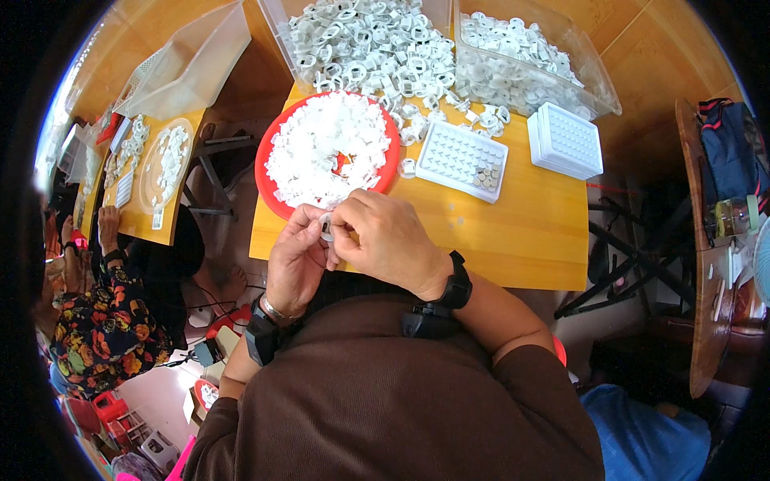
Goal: Assembling small plastic components at a workstation.
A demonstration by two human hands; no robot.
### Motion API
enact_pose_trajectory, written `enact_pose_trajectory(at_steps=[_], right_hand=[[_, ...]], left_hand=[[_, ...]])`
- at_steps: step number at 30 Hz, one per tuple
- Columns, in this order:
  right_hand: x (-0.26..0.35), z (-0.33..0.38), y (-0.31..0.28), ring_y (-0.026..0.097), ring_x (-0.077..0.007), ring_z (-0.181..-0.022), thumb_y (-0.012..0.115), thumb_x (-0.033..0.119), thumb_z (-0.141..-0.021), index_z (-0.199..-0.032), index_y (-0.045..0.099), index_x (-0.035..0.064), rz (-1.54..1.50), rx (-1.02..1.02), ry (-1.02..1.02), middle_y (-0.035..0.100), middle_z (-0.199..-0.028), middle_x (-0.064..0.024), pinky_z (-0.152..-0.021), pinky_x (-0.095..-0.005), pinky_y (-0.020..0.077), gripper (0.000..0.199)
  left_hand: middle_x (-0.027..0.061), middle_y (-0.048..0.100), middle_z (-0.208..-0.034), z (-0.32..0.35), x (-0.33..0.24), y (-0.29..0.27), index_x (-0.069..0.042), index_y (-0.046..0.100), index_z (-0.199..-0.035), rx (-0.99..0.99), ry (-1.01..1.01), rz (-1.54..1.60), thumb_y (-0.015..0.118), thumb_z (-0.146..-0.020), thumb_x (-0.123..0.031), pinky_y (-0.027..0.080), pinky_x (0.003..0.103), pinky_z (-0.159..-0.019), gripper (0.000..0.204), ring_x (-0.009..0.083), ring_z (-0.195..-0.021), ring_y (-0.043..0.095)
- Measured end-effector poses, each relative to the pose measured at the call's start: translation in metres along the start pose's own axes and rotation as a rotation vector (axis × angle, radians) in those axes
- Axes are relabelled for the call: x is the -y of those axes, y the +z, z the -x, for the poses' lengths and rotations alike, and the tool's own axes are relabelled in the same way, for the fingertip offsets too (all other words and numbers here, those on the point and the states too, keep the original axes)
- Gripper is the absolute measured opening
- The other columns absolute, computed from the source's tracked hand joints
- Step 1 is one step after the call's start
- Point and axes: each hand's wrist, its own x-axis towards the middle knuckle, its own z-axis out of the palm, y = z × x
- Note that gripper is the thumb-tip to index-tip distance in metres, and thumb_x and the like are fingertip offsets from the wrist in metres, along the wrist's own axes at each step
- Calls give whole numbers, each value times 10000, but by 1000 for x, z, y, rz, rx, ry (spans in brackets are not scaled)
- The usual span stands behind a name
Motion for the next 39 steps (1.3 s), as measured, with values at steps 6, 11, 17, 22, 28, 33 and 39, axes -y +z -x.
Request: enact_pose_trajectory(at_steps=[6,11,17,22,28,33,39], right_hand=[[6,-1,-9,634,-217,-618,665,24,-777,-786,585,26,-185,-92,45,601,-724,-97,-557,-317,510,80],[8,-2,-11,637,-214,-618,673,12,-773,-789,585,20,-142,-135,-3,605,-728,-98,-558,-311,514,91],[9,-2,-10,614,-246,-628,683,21,-753,-782,578,45,-65,-144,-56,583,-707,-83,-559,-337,492,112],[12,-4,-12,588,-252,-651,677,53,-744,-772,559,70,140,-147,-161,552,-704,-68,-561,-355,479,122],[16,-4,-12,574,-241,-645,663,62,-744,-761,543,68,286,-107,-213,530,-702,-69,-563,-356,473,122],[15,-2,-11,573,-241,-654,665,68,-750,-764,542,66,273,-75,-193,522,-706,-67,-566,-357,472,124],[12,-1,-10,565,-236,-621,685,17,-723,-778,568,69,238,-73,-185,535,-686,-57,-523,-352,445,140]], left_hand=[[110,615,-869,-4,-2,1,-32,502,-1082,131,49,132,510,-970,-228,464,253,-597,226,159,-693,587],[131,617,-875,-6,-1,0,-25,499,-1086,190,33,215,510,-969,-244,467,261,-597,249,186,-695,589],[137,616,-875,-6,-1,1,-21,495,-1090,206,17,267,506,-968,-241,470,270,-594,252,195,-697,591],[120,612,-878,-4,-1,5,-21,495,-1094,168,10,257,514,-965,-226,476,269,-601,243,192,-698,592],[86,616,-897,-2,-2,6,-24,510,-1077,119,29,142,521,-968,-214,487,253,-628,220,143,-708,593],[73,618,-899,0,-7,9,-27,519,-1066,96,24,70,525,-967,-211,481,244,-628,209,129,-716,592],[67,619,-902,1,-7,10,-32,531,-1065,89,17,22,531,-963,-195,468,240,-643,192,121,-731,590]])
